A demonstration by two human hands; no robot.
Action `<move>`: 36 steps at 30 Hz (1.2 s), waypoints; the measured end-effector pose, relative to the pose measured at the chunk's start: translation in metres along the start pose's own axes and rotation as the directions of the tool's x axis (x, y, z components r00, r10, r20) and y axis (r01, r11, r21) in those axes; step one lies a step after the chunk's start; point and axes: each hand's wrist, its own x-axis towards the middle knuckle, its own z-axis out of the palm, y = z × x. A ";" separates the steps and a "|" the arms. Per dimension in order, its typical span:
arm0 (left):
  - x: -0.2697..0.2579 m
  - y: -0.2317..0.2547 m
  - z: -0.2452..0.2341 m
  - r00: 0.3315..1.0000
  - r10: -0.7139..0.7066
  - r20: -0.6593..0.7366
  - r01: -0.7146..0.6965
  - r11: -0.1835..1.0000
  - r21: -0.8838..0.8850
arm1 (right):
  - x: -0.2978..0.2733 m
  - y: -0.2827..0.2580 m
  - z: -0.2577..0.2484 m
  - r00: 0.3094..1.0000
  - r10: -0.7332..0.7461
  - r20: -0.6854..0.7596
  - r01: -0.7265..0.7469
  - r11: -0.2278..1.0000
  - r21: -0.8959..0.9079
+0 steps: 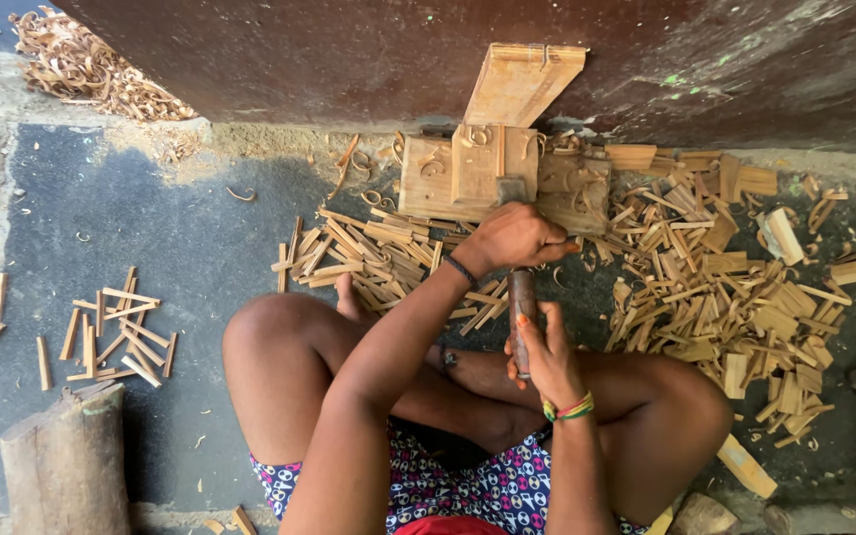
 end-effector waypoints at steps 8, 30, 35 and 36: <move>0.002 -0.010 -0.002 0.997 0.071 -0.040 -0.069 0.997 0.037 | 0.007 0.005 0.004 0.999 -0.029 -0.034 0.029 1.000 0.001; 0.035 -0.068 -0.010 0.998 0.055 0.016 -0.056 0.997 0.049 | 0.064 -0.018 0.029 0.993 -0.113 -0.018 0.114 0.991 0.064; 0.027 -0.055 -0.020 0.932 0.251 -0.262 -0.218 0.965 0.148 | 0.071 -0.009 0.032 0.984 -0.178 -0.010 0.175 0.956 0.234; 0.021 -0.049 -0.022 0.916 0.271 -0.297 -0.206 0.951 0.230 | 0.068 -0.003 0.033 0.986 -0.168 -0.009 0.163 0.943 0.289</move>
